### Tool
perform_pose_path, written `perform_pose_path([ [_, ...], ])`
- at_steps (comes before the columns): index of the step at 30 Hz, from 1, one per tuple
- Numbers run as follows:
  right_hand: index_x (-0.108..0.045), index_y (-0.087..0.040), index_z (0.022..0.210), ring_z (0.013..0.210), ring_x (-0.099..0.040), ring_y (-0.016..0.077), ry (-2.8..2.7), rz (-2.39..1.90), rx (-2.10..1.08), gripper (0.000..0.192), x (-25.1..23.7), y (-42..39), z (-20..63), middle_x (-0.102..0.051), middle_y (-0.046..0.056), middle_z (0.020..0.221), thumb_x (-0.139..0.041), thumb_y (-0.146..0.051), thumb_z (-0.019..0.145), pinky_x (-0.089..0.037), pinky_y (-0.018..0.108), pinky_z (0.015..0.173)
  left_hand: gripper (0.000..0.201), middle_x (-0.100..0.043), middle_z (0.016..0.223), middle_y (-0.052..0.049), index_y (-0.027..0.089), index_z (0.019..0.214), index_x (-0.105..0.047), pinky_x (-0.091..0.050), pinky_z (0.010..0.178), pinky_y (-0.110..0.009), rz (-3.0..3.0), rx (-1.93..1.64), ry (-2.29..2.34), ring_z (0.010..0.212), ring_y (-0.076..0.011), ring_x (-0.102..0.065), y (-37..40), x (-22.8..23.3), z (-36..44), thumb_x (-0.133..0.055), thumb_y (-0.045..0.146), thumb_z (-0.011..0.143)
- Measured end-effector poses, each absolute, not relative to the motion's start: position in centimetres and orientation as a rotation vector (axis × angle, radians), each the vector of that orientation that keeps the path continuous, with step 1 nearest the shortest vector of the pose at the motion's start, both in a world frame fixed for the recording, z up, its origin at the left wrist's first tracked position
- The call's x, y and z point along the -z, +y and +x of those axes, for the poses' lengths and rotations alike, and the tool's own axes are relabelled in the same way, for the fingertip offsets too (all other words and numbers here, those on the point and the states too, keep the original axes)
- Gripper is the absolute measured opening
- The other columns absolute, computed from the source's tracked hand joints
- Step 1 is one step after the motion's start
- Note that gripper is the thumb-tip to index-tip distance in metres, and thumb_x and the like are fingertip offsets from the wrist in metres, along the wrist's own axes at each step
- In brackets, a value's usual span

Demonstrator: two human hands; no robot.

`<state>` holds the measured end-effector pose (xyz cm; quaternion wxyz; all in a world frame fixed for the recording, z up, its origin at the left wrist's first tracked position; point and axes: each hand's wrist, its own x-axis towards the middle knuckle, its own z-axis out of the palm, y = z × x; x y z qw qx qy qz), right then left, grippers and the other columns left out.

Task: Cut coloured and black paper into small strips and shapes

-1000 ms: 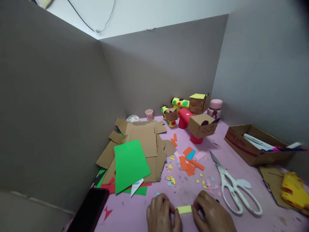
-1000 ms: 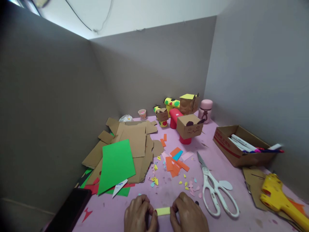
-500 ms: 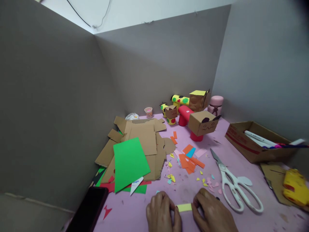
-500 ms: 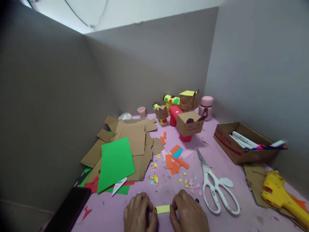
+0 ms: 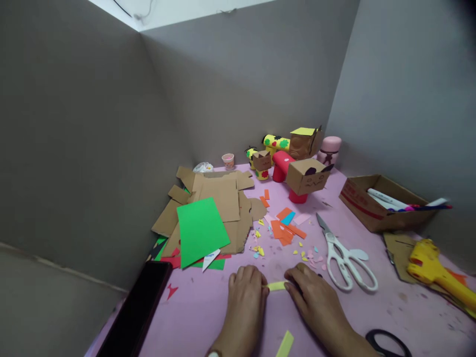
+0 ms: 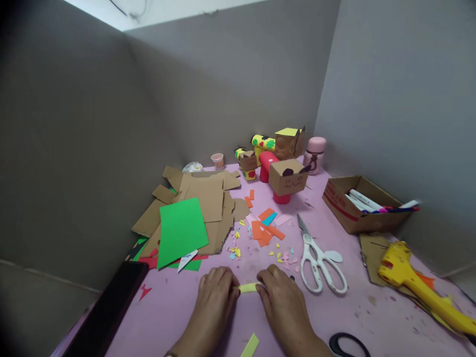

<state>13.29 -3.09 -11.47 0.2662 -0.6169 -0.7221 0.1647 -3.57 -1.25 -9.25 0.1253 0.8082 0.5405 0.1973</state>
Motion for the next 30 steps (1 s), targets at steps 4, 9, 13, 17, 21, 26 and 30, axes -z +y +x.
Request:
perform_pose_path([
  [4,-0.061,-0.02,0.084,0.079,-0.06,0.0258,-1.876,-1.59,-0.566,0.014,10.7,-3.2,13.4,-0.062,0.007,0.085,-0.047,-0.016,0.086,-0.044,0.038,0.069,0.014,-0.063,0.08,-0.004,0.019,0.075,-0.056,-0.037,0.071,-0.035,2.232,-0.613,1.52,0.076,-0.021,-0.054,-1.7,8.8,-3.7,-0.05,0.007,0.08],
  [9,-0.059,-0.02,0.074,0.073,-0.06,0.0212,-1.718,-1.489,-0.765,0.012,9.9,-3.3,13.7,-0.062,0.002,0.075,-0.052,-0.02,0.083,-0.045,0.032,0.067,0.011,-0.062,0.071,-0.001,0.019,0.071,-0.056,-0.04,0.065,-0.029,1.803,-0.747,1.436,0.07,-0.0178,-0.056,-2.2,8.4,-3.9,-0.051,0.012,0.078],
  [13,-0.059,-0.019,0.072,0.061,-0.059,0.0175,-1.561,-1.413,-0.96,0.012,9.6,-3.6,13.8,-0.062,-0.001,0.064,-0.053,-0.024,0.081,-0.045,0.026,0.056,0.004,-0.055,0.061,0.003,0.018,0.067,-0.055,-0.038,0.056,-0.024,1.416,-0.87,1.33,0.06,-0.0136,-0.052,-2.5,7.9,-3.8,-0.056,0.016,0.071],
  [17,-0.06,-0.018,0.071,0.056,-0.055,0.0156,-1.422,-1.355,-1.076,0.012,9.5,-4.0,13.9,-0.059,-0.002,0.06,-0.054,-0.026,0.079,-0.043,0.024,0.051,0.008,-0.054,0.06,0.004,0.016,0.074,-0.059,-0.037,0.054,-0.023,1.276,-0.906,1.266,0.057,-0.0124,-0.05,-2.7,7.4,-3.7,-0.06,0.019,0.066],
  [21,-0.063,-0.018,0.071,0.057,-0.054,0.0157,-1.325,-1.33,-1.129,0.011,9.4,-4.3,14.0,-0.06,-0.002,0.06,-0.058,-0.025,0.076,-0.042,0.025,0.053,0.023,-0.062,0.067,-0.001,0.013,0.088,-0.067,-0.041,0.058,-0.026,1.33,-0.837,1.336,0.062,-0.0154,-0.056,-2.9,7.3,-3.8,-0.059,0.021,0.069],
  [26,-0.066,-0.016,0.076,0.062,-0.058,0.0172,-1.222,-1.297,-1.196,0.011,9.4,-4.3,14.1,-0.064,0.001,0.065,-0.063,-0.026,0.073,-0.044,0.027,0.057,0.019,-0.071,0.078,-0.007,0.014,0.078,-0.071,-0.045,0.069,-0.029,1.49,-0.732,1.402,0.075,-0.0205,-0.063,-3.1,6.5,-3.7,-0.055,0.023,0.074],
  [30,-0.066,-0.014,0.091,0.063,-0.062,0.0181,-1.135,-1.28,-1.271,0.022,9.8,-4.2,14.1,-0.066,0.003,0.069,-0.064,-0.025,0.072,-0.046,0.028,0.057,0.019,-0.072,0.079,-0.006,0.016,0.077,-0.071,-0.046,0.071,-0.028,1.574,-0.749,1.423,0.077,-0.0204,-0.063,-3.1,5.8,-3.6,-0.053,0.021,0.075],
])
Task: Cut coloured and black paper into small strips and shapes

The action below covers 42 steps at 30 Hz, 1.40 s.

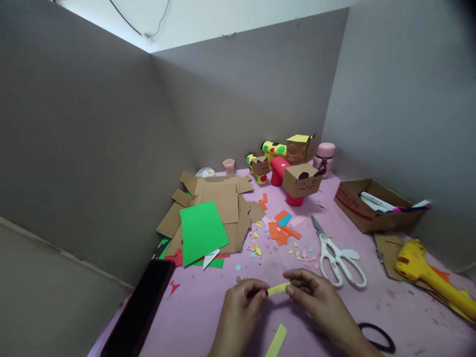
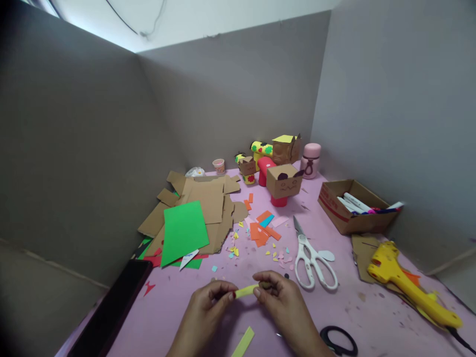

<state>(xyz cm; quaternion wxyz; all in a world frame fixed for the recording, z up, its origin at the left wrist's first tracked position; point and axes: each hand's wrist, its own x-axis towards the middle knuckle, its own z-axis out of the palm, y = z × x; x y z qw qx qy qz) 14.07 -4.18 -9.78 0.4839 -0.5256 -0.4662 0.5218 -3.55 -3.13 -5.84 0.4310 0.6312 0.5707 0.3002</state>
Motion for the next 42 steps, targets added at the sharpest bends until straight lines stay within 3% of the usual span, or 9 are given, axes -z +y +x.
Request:
perform_pose_path([
  [15,-0.06,-0.015,0.073,0.051,-0.054,0.0139,-1.187,-1.342,-1.314,0.015,9.8,-3.9,14.2,-0.058,-0.002,0.057,-0.059,-0.03,0.075,-0.041,0.024,0.05,0.017,-0.072,0.077,-0.006,0.016,0.077,-0.071,-0.047,0.07,-0.029,1.497,-0.798,1.416,0.075,-0.0205,-0.064,-2.8,6.8,-3.6,-0.055,0.023,0.073],
  [22,-0.057,-0.018,0.072,0.069,-0.058,0.0209,-1.399,-1.466,-1.001,0.015,9.6,-3.6,13.9,-0.061,0.003,0.07,-0.052,-0.029,0.079,-0.042,0.029,0.063,0.018,-0.069,0.07,-0.006,0.013,0.083,-0.066,-0.047,0.058,-0.027,1.497,-0.838,1.412,0.065,-0.0195,-0.063,-1.3,9.2,-3.3,-0.053,0.022,0.074],
  [28,-0.056,-0.019,0.073,0.07,-0.06,0.0237,-1.597,-1.582,-0.716,0.014,10.0,-2.8,13.1,-0.063,0.006,0.072,-0.045,-0.02,0.083,-0.041,0.033,0.065,0.018,-0.068,0.088,-0.009,0.017,0.086,-0.066,-0.043,0.08,-0.037,1.727,-0.893,1.452,0.085,-0.0238,-0.06,-1.1,9.3,-2.6,-0.049,0.018,0.081],
  [36,-0.059,-0.017,0.079,0.069,-0.062,0.0239,-1.767,-1.691,-0.509,0.019,11.0,-2.3,12.7,-0.066,0.008,0.075,-0.043,-0.007,0.08,-0.043,0.033,0.063,0.022,-0.064,0.089,-0.01,0.014,0.094,-0.062,-0.044,0.082,-0.041,2.073,-0.852,1.499,0.088,-0.0246,-0.057,-1.7,10.1,-1.9,-0.043,0.011,0.085],
  [42,-0.063,-0.017,0.087,0.075,-0.064,0.0216,-1.871,-1.697,-0.377,0.026,10.5,-2.6,12.5,-0.067,0.007,0.081,-0.041,-0.003,0.082,-0.047,0.03,0.068,0.031,-0.064,0.112,-0.007,0.021,0.102,-0.064,-0.043,0.09,-0.04,2.516,-0.735,1.518,0.105,-0.023,-0.055,-2.1,10.6,-2.1,-0.045,0.005,0.084],
])
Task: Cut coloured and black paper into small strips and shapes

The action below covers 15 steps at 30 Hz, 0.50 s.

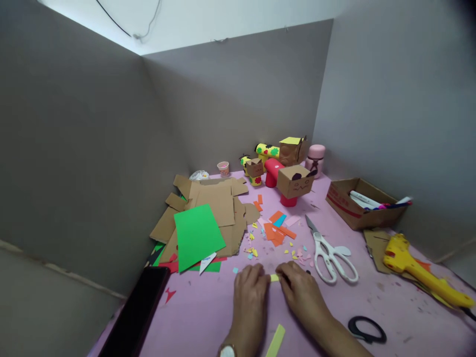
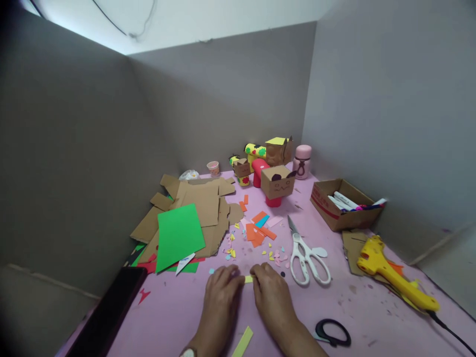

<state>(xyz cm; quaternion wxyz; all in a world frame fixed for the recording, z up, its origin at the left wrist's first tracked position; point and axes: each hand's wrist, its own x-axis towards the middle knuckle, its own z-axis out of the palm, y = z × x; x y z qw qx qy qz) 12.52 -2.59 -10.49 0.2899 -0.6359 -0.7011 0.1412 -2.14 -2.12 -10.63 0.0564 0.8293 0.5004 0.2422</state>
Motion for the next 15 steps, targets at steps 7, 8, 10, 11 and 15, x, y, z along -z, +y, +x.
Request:
perform_pose_path([
  [7,-0.064,-0.012,0.112,0.099,-0.063,0.0271,-2.066,-1.672,-0.162,0.045,11.5,-3.8,11.5,-0.068,0.017,0.11,-0.04,0.004,0.078,-0.05,0.038,0.082,0.042,-0.062,0.125,-0.005,0.02,0.124,-0.054,-0.041,0.093,-0.045,2.88,-0.281,1.445,0.117,-0.0247,-0.052,-2.2,11.9,-3.1,-0.04,0.009,0.086],
  [8,-0.061,-0.011,0.119,0.108,-0.059,0.0301,-2.112,-1.655,-0.133,0.05,11.9,-4.0,11.2,-0.064,0.018,0.12,-0.042,0.005,0.076,-0.048,0.043,0.087,0.044,-0.061,0.126,-0.004,0.02,0.124,-0.054,-0.041,0.093,-0.046,2.878,-0.235,1.443,0.117,-0.0249,-0.052,-2.2,11.8,-3.1,-0.039,0.008,0.085],
  [10,-0.058,-0.009,0.123,0.119,-0.052,0.034,-2.198,-1.631,-0.089,0.054,12.6,-4.5,10.8,-0.059,0.018,0.129,-0.043,0.005,0.073,-0.045,0.053,0.091,0.048,-0.058,0.129,-0.003,0.019,0.126,-0.053,-0.041,0.093,-0.047,2.874,-0.185,1.433,0.119,-0.0252,-0.051,-2.3,11.5,-3.1,-0.038,0.006,0.082],
  [11,-0.057,-0.007,0.124,0.121,-0.05,0.0346,-2.231,-1.629,-0.069,0.055,12.9,-4.6,10.7,-0.057,0.018,0.13,-0.042,0.004,0.072,-0.043,0.056,0.092,0.051,-0.056,0.131,-0.003,0.019,0.127,-0.052,-0.041,0.093,-0.047,2.874,-0.183,1.431,0.12,-0.0251,-0.05,-2.4,11.4,-3.1,-0.038,0.005,0.08],
  [15,-0.055,-0.007,0.126,0.124,-0.047,0.032,-2.299,-1.647,0.024,0.054,13.7,-4.7,10.7,-0.052,0.016,0.134,-0.039,0.003,0.075,-0.039,0.06,0.095,0.057,-0.051,0.135,-0.004,0.018,0.13,-0.049,-0.039,0.095,-0.044,2.895,-0.241,1.456,0.122,-0.0236,-0.048,-2.7,11.7,-3.3,-0.039,0.005,0.076],
])
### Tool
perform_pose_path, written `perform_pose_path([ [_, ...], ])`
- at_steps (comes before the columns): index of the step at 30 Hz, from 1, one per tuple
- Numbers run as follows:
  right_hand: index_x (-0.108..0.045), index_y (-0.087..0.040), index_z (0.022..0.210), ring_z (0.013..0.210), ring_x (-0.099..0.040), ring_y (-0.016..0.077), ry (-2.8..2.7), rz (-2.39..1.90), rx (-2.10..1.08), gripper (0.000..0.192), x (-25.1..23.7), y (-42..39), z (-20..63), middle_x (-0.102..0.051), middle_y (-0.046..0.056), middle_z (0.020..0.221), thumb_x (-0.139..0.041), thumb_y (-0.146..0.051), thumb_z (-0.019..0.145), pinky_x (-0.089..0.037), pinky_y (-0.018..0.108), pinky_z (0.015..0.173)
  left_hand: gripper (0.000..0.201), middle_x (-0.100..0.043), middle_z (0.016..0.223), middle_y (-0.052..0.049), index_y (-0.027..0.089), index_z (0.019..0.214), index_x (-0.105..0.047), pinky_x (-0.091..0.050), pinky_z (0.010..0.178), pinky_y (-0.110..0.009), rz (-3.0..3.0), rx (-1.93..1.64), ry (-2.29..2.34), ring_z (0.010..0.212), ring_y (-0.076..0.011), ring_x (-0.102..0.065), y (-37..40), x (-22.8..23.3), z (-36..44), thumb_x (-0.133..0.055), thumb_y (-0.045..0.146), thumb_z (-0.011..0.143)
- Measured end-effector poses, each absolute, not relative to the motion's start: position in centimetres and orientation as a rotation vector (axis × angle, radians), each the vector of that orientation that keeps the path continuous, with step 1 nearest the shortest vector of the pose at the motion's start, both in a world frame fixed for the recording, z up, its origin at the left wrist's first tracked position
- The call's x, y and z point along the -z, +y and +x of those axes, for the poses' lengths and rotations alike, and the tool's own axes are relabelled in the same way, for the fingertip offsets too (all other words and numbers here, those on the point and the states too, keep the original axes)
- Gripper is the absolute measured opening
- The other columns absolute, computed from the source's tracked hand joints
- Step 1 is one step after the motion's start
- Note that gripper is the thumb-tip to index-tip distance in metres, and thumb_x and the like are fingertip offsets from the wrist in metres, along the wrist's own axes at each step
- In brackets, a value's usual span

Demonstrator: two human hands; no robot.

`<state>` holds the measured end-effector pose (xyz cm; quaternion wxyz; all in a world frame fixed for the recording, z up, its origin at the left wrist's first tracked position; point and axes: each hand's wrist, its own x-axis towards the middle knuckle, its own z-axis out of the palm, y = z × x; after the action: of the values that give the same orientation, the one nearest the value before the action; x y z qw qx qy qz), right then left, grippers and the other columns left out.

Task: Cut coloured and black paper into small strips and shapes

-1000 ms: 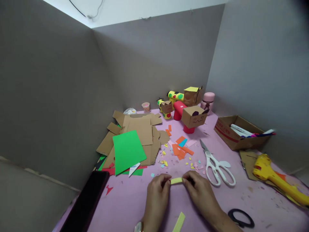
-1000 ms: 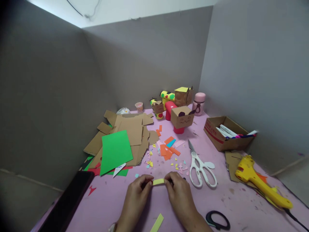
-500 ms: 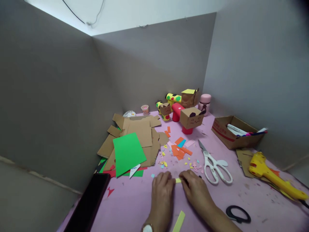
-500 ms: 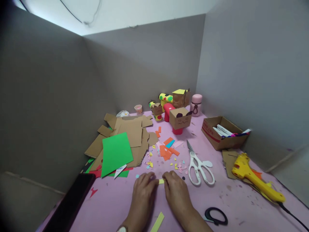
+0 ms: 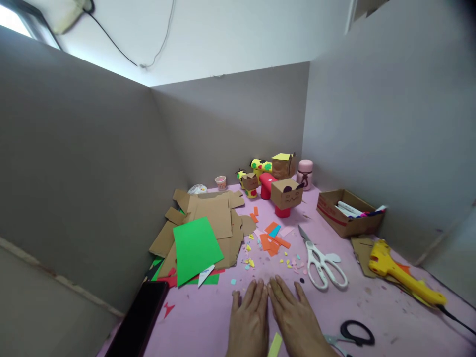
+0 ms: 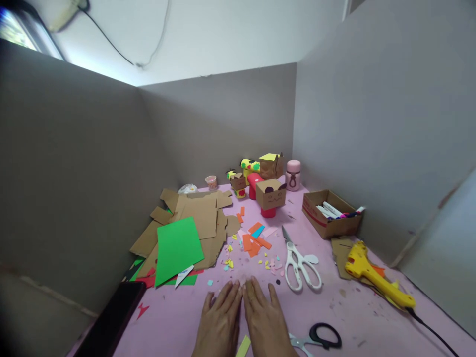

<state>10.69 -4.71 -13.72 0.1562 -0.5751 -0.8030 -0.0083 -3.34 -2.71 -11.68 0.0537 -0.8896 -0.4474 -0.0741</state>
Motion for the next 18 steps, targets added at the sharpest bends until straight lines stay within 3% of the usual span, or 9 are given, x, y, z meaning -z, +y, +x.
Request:
perform_pose_path([
  [11,-0.057,-0.018,0.125,0.117,-0.055,0.0323,-2.358,-1.603,0.327,0.051,15.1,-4.9,14.0,-0.057,0.01,0.13,-0.048,-0.01,0.076,-0.045,0.054,0.087,0.054,-0.056,0.132,-0.002,0.025,0.123,-0.054,-0.035,0.093,-0.039,-2.554,0.414,-1.362,0.121,-0.0211,-0.049,-3.1,13.4,-5.2,-0.046,0.007,0.073],
  [18,-0.072,-0.021,0.105,0.104,-0.063,0.038,-2.278,-1.64,0.515,0.039,16.0,-4.6,13.4,-0.069,0.012,0.114,-0.048,-0.011,0.074,-0.046,0.061,0.078,0.037,-0.066,0.118,0.001,0.031,0.107,-0.063,-0.036,0.089,-0.04,-2.276,0.699,-1.456,0.11,-0.0217,-0.058,-2.9,17.2,-4.4,-0.054,0.014,0.076],
])
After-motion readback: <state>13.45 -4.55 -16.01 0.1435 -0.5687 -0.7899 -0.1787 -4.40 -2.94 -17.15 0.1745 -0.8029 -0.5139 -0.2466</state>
